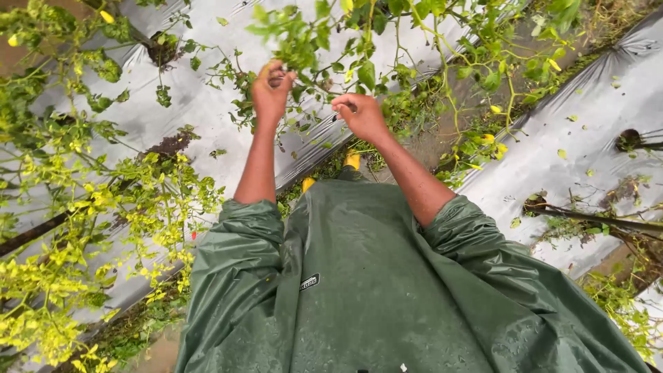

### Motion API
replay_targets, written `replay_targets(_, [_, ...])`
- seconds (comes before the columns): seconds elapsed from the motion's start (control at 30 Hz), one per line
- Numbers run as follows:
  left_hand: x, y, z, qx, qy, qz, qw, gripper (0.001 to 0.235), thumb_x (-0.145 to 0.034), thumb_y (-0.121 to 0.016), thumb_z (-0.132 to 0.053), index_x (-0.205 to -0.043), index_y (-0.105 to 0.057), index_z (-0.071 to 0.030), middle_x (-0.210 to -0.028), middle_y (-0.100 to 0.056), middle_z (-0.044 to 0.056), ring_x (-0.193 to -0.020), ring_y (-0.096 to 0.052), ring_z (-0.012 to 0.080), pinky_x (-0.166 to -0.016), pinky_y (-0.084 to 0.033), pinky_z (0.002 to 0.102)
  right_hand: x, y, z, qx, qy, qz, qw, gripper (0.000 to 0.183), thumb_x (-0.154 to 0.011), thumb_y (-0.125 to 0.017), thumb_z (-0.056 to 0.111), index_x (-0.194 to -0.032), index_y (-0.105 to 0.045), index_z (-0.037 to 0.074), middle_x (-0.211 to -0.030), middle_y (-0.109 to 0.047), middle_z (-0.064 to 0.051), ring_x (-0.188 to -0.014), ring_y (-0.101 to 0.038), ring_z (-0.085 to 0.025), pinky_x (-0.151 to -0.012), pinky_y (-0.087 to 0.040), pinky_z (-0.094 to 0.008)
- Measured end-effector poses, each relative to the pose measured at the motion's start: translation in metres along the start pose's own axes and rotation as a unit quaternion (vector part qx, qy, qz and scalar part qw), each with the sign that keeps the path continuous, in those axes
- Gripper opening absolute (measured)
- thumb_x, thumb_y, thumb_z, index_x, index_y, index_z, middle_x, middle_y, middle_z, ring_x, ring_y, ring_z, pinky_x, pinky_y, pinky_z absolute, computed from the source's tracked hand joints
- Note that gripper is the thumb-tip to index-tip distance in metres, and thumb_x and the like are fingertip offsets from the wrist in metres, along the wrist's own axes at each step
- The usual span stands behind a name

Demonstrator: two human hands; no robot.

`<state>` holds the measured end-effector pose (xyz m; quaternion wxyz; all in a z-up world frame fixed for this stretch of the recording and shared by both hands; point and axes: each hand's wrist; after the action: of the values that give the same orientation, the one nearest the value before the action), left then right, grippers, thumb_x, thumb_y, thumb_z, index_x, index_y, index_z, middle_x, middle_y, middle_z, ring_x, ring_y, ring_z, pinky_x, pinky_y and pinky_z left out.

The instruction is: The person walks through a greenhouse and picks small red and green peppers from plants by hand. They move between rows of plants supported by metal frames and covered with white plastic sheeting, selecting and removing peppers from the branches.

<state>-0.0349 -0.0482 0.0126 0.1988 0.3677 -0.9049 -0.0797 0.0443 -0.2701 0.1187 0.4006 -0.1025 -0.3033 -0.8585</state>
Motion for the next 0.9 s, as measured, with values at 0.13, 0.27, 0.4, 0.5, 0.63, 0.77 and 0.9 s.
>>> replay_targets(0.13, [0.034, -0.002, -0.003, 0.014, -0.027, -0.006, 1.000, 0.032, -0.089, -0.080, -0.024, -0.119, -0.072, -0.020, -0.104, -0.079, 0.006, -0.092, -0.076, 0.0174, -0.073, -0.066, 0.033, -0.015, -0.027, -0.002, -0.042, 0.068, 0.005, 0.997, 0.026, -0.102, -0.058, 0.018, -0.122, -0.072, 0.008, -0.112, -0.078, -0.012, -0.086, -0.079, -0.019, -0.077, -0.066, -0.037])
replay_targets(0.27, [0.047, -0.006, -0.002, 0.072, -0.073, -0.009, 0.995, 0.032, -0.089, -0.082, -0.021, -0.118, -0.073, -0.012, -0.111, -0.078, 0.008, -0.101, -0.074, 0.0207, -0.088, -0.064, 0.037, -0.030, -0.039, 0.010, -0.046, 0.027, -0.054, 0.997, 0.026, -0.100, -0.062, 0.025, -0.122, -0.075, 0.018, -0.111, -0.079, -0.006, -0.073, -0.075, -0.014, -0.053, -0.057, -0.030])
replay_targets(0.4, [0.059, -0.008, -0.002, 0.077, -0.130, -0.004, 0.988, 0.030, -0.090, -0.082, -0.014, -0.118, -0.072, -0.012, -0.107, -0.076, 0.008, -0.098, -0.072, 0.0205, -0.089, -0.065, 0.035, -0.048, -0.048, 0.010, -0.090, -0.077, -0.071, 0.990, 0.023, -0.097, -0.064, 0.025, -0.109, -0.080, 0.014, -0.086, -0.079, -0.005, -0.061, -0.068, -0.012, -0.056, -0.069, -0.030])
replay_targets(0.5, [0.075, -0.005, -0.020, 0.053, -0.096, 0.000, 0.994, 0.033, -0.088, -0.082, -0.009, -0.118, -0.071, -0.014, -0.113, -0.075, 0.006, -0.104, -0.071, 0.0192, -0.093, -0.063, 0.035, -0.039, -0.044, 0.038, -0.172, -0.155, -0.068, 0.970, 0.032, -0.089, -0.067, 0.028, -0.114, -0.080, 0.011, -0.095, -0.079, -0.006, -0.066, -0.062, -0.011, -0.054, -0.063, -0.027])
replay_targets(0.63, [0.081, -0.008, -0.017, 0.082, -0.128, 0.005, 0.988, 0.030, -0.090, -0.081, -0.015, -0.118, -0.071, -0.012, -0.114, -0.074, 0.008, -0.107, -0.068, 0.0202, -0.095, -0.067, 0.036, -0.044, -0.046, 0.033, -0.147, -0.169, -0.066, 0.972, 0.040, -0.088, -0.070, 0.043, -0.109, -0.077, 0.009, -0.124, -0.074, -0.010, -0.083, -0.068, -0.018, -0.052, -0.055, -0.029])
replay_targets(0.77, [0.082, -0.007, -0.019, 0.095, -0.114, 0.020, 0.989, 0.037, -0.088, -0.083, -0.008, -0.122, -0.071, -0.014, -0.114, -0.075, 0.009, -0.104, -0.072, 0.0198, -0.094, -0.068, 0.036, -0.051, -0.046, 0.021, -0.180, -0.174, -0.075, 0.965, 0.021, -0.093, -0.072, 0.020, -0.108, -0.078, 0.008, -0.088, -0.072, -0.005, -0.057, -0.055, -0.012, -0.046, -0.051, -0.027])
replay_targets(0.9, [0.080, -0.007, -0.016, 0.108, -0.112, 0.005, 0.988, 0.037, -0.088, -0.081, -0.007, -0.123, -0.071, -0.012, -0.115, -0.077, 0.008, -0.102, -0.075, 0.0202, -0.094, -0.067, 0.038, -0.044, -0.036, 0.020, -0.238, -0.162, -0.046, 0.957, 0.010, -0.098, -0.067, 0.014, -0.103, -0.075, 0.011, -0.099, -0.076, -0.005, -0.071, -0.065, -0.010, -0.058, -0.058, -0.026])
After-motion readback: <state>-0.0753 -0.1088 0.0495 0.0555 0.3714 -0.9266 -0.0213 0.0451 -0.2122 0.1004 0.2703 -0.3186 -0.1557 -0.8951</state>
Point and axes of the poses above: each hand's wrist, its own x-axis away from the middle knuckle, its own y-axis out of the back of the hand, z = x × y
